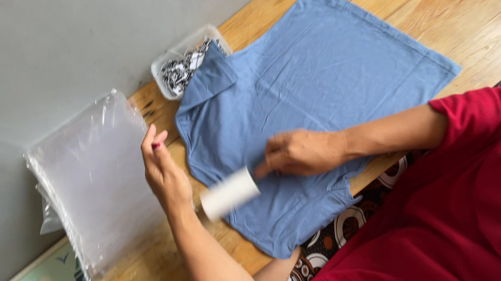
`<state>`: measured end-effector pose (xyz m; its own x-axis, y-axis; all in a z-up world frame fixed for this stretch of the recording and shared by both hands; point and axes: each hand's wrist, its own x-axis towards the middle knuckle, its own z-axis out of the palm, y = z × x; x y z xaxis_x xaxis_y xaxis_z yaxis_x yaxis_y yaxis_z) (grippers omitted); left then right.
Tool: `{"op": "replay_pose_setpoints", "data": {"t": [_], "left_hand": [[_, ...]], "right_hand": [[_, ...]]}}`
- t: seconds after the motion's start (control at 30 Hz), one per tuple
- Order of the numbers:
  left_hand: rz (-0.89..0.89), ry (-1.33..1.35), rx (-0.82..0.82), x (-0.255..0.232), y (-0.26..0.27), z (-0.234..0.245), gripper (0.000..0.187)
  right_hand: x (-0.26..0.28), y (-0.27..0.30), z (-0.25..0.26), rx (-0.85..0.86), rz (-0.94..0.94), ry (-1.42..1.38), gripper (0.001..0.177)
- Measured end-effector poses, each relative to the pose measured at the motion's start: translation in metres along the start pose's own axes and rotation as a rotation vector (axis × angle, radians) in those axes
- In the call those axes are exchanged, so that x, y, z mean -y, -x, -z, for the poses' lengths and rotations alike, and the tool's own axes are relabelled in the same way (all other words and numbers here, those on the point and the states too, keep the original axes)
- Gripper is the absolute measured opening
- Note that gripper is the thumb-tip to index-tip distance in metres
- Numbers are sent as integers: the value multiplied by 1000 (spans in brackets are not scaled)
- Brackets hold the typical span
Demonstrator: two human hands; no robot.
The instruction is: The person cleans a blue t-shirt with a lint roller, folds the sleeves and sides inward, and then folds the garment in half on a wooden table.
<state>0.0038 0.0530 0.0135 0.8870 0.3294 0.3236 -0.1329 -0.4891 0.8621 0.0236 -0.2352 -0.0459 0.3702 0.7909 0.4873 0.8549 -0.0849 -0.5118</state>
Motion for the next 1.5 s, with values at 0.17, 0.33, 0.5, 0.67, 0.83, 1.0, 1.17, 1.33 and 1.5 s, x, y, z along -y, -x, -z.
{"op": "replay_pose_setpoints", "data": {"t": [0.17,0.33,0.5,0.67,0.83,1.0,1.17,1.33,1.5], "left_hand": [[10,66,140,-8,2,-5,59],[94,-76,571,-27,13,-21,71],[162,-405,757,8,15,-44,78],[93,-264,639,-18,15,-34,73],[99,-258,626,-16,17,-33,74],[175,-485,768,-12,17,-40,88],[129,-644,849,-26,22,-42,102],[129,-749,913,-37,27,-45,109],[96,-731,892,-12,27,-49,113]], "right_hand": [[39,26,59,53,-158,-104,37],[-30,79,79,-79,-391,202,37],[-120,85,109,-266,-383,574,37],[-73,73,86,-307,-321,510,34],[-51,68,63,-145,-244,343,38],[-128,62,96,-280,-388,549,39],[-51,90,103,-221,-402,396,32],[-76,131,98,-193,-463,463,33],[-171,122,170,-291,-706,629,44]]}}
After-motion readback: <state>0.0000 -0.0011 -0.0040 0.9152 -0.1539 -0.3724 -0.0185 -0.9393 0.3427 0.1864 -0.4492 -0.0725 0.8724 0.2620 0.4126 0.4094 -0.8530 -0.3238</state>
